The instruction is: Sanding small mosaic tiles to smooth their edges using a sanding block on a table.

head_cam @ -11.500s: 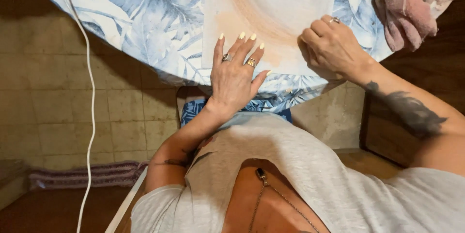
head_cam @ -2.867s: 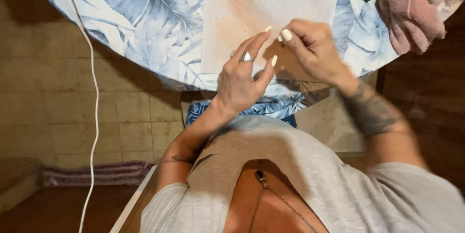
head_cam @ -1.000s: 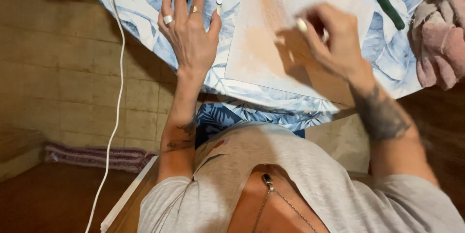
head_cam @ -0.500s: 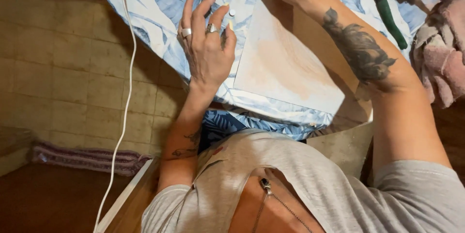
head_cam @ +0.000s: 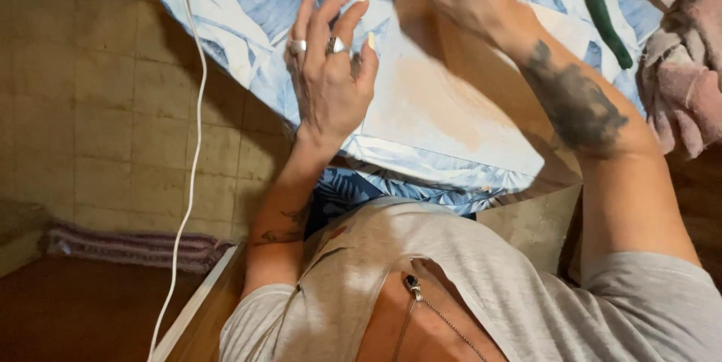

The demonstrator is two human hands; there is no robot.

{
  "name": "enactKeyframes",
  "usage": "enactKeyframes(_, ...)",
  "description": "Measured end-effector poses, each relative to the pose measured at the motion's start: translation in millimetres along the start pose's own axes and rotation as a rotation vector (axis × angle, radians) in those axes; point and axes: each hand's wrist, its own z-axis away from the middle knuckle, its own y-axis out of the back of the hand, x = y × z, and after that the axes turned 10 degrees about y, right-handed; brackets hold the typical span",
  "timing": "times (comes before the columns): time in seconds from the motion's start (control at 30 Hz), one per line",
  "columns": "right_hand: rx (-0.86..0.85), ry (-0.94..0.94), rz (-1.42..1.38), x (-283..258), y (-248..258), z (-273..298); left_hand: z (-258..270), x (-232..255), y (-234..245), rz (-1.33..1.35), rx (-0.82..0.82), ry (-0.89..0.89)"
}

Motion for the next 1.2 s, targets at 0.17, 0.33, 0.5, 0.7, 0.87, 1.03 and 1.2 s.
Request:
enactKeyframes(0.17,0.059,-0.194,-0.761,-70,53,34,14,20,-7,0.235,-0.234,-0.036)
enactKeyframes(0.33,0.201,-0.405,-1.078,-77,62,76,25,50,-7,0.375,-0.359,-0.087)
enactKeyframes(0.5,0.197,-0.390,-1.081,-82,69,96,33,67,-10,0.439,-0.360,-0.149)
enactKeyframes(0.7,0.068,-0.276,-0.629,-104,87,104,40,77,-12,0.507,-0.312,-0.137)
enactKeyframes(0.87,-0.038,0.026,-0.305,-104,82,109,47,78,-20,0.408,-0.272,-0.169)
enactKeyframes(1.03,-0.045,0.043,-0.287,-99,79,117,53,80,-14,0.246,-0.304,-0.221)
enactKeyframes(1.2,-0.407,-0.114,0.154,-86,73,153,62,73,-5,-0.156,-0.584,-0.285)
